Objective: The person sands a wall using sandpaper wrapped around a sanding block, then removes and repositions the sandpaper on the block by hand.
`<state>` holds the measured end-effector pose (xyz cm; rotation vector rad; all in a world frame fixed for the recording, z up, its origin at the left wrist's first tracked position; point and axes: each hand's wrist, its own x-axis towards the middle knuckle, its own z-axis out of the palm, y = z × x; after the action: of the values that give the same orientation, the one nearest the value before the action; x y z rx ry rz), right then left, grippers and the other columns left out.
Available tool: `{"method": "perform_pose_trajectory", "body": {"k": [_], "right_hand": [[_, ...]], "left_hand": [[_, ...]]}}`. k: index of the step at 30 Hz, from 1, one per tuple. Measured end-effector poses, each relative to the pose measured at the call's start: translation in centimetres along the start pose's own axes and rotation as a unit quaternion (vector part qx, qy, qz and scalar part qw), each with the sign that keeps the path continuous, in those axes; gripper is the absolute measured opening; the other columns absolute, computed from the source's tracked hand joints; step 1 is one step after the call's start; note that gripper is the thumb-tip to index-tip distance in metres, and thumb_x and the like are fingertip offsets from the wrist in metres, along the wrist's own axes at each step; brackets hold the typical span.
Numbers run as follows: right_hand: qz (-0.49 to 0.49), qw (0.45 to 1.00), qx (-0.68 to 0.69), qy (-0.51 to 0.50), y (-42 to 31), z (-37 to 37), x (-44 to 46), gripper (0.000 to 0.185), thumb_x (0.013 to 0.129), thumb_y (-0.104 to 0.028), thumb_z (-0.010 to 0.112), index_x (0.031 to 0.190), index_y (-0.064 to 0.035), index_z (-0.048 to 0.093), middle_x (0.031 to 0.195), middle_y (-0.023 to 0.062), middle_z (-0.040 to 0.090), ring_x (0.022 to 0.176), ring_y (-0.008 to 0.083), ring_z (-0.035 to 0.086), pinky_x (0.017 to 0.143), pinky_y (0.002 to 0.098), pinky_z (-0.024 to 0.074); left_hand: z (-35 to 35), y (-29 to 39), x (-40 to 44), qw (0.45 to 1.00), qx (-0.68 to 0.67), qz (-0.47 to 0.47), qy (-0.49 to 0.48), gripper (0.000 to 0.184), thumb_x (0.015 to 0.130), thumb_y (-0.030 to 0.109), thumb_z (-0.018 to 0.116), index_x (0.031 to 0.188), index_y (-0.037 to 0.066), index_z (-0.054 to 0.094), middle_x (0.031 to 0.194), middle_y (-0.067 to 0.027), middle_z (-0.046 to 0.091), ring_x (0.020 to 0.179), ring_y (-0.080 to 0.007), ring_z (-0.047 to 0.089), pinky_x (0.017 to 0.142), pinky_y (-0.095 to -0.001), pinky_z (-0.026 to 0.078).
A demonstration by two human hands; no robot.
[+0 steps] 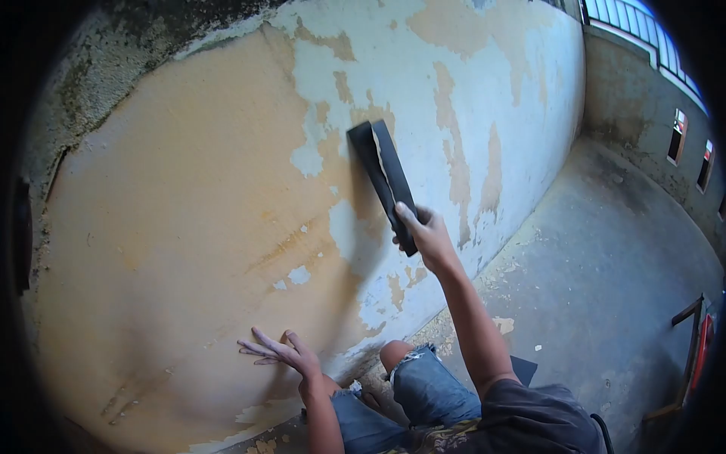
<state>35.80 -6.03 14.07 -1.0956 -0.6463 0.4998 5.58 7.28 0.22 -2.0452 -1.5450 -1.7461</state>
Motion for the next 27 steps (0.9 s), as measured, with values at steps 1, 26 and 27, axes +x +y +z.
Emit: {"method": "perform_pose_trajectory", "body": {"k": [1, 26, 27], "right_hand": [[-0.028, 1.0, 0.003, 0.009, 0.4, 0.2, -0.1, 0.043, 0.092, -0.042, 0.067, 0.097, 0.0009, 0.064, 0.073, 0.0057, 0.063, 0.055, 0.0122, 0.061, 0.05, 0.0276, 0.051], [-0.045, 0.995, 0.007, 0.088, -2.6, -1.1, 1.6, 0.044, 0.093, -0.045, 0.065, 0.092, -0.0012, 0.064, 0.07, 0.0031, 0.059, 0.054, 0.0111, 0.058, 0.047, 0.0251, 0.0456], [-0.094, 0.993, -0.009, 0.072, -6.3, -0.9, 4.4, 0.044, 0.094, -0.046, 0.063, 0.093, -0.0011, 0.063, 0.072, 0.0035, 0.06, 0.058, 0.0111, 0.059, 0.05, 0.0253, 0.0465]], "left_hand": [[0.6, 0.2, 0.3, 1.0, 0.009, 0.003, 0.007, 0.073, 0.087, 0.018, 0.051, 0.153, 0.007, 0.023, 0.162, -0.0229, -0.005, 0.148, -0.0455, -0.011, 0.108, -0.0697, -0.01], [0.5, -1.7, 0.0, 0.999, 0.007, 0.048, -0.021, 0.079, 0.088, 0.032, 0.054, 0.154, 0.007, 0.02, 0.161, -0.0265, -0.008, 0.147, -0.0483, -0.014, 0.105, -0.0702, -0.014], [0.2, -1.7, -0.1, 0.999, 0.009, 0.045, -0.026, 0.079, 0.088, 0.032, 0.054, 0.154, 0.007, 0.02, 0.161, -0.0265, -0.008, 0.147, -0.0483, -0.014, 0.105, -0.0702, -0.014]]}}
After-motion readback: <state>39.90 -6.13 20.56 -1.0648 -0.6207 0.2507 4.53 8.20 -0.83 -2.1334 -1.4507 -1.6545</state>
